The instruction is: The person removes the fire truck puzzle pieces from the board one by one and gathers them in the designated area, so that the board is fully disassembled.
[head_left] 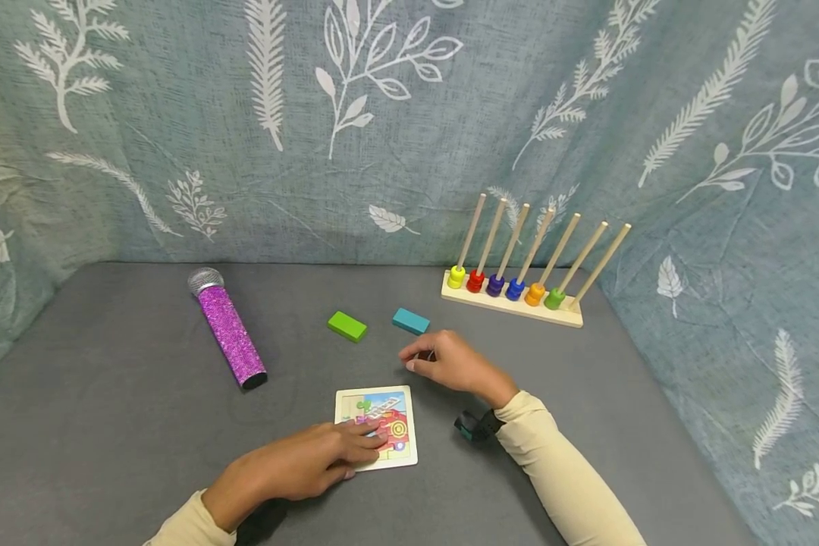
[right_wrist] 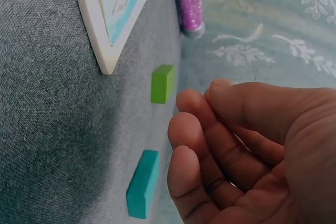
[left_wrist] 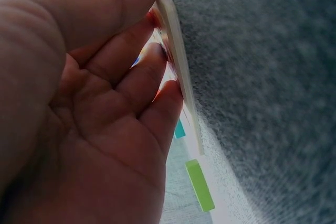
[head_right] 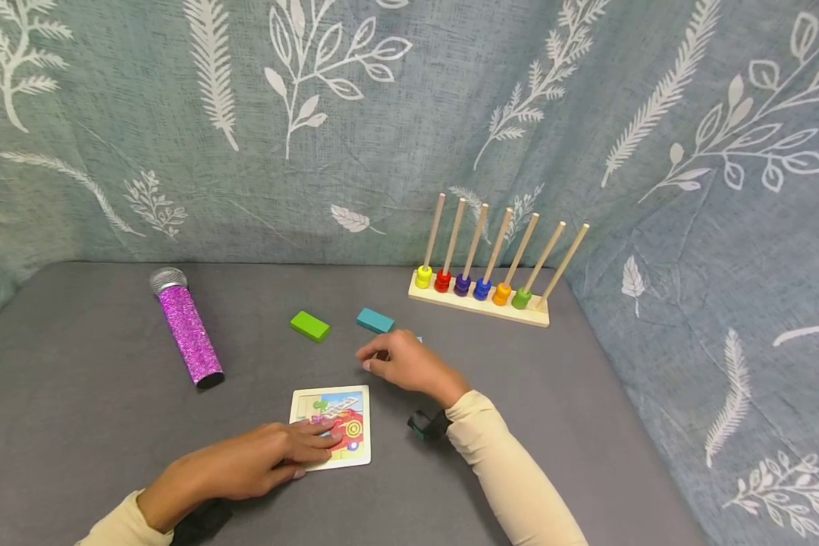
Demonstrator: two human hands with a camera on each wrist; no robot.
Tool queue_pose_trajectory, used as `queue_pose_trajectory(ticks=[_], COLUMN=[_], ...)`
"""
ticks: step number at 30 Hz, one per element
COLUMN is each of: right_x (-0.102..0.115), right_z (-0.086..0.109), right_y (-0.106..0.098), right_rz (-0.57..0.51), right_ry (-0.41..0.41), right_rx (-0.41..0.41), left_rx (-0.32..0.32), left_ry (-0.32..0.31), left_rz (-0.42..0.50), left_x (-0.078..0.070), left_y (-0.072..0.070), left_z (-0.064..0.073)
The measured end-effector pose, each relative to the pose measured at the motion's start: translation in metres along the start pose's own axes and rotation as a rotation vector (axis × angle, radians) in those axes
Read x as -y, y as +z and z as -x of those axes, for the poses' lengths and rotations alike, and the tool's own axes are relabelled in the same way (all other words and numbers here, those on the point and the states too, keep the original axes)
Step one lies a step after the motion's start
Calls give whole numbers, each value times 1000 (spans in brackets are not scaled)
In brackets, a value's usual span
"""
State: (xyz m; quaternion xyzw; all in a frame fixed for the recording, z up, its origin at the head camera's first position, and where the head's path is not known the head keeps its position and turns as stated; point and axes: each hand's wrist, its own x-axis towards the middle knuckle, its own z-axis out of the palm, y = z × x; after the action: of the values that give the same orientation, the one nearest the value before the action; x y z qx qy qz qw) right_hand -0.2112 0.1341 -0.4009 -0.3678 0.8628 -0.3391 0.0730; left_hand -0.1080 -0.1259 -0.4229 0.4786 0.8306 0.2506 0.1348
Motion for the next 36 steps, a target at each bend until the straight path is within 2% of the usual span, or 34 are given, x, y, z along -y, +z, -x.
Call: queue_pose_trajectory(ticks=[3, 12, 16, 23, 30, 36], right_x=[1, 10, 12, 19, 25, 25], right_z=[-1, 3, 1, -4, -12, -16], right_y=[1, 18, 25, 35, 43, 47], right_rz=[-25, -128, -117, -99, -60, -55], right_ry=[1, 3, -11, -50, -73, -67], right_rx=[6, 120, 149, 170, 188, 204], left_rx=[1, 30, 22, -42, -56, -71], left_ry=[-9, -16, 1, 74, 69, 98], left_rz=[7, 13, 11, -49, -49, -70], left_x=[0, 0, 1, 2, 2, 3], left_y=[-1, 0, -1, 1, 2, 3], left_z=[-1, -1, 0, 1, 1, 2])
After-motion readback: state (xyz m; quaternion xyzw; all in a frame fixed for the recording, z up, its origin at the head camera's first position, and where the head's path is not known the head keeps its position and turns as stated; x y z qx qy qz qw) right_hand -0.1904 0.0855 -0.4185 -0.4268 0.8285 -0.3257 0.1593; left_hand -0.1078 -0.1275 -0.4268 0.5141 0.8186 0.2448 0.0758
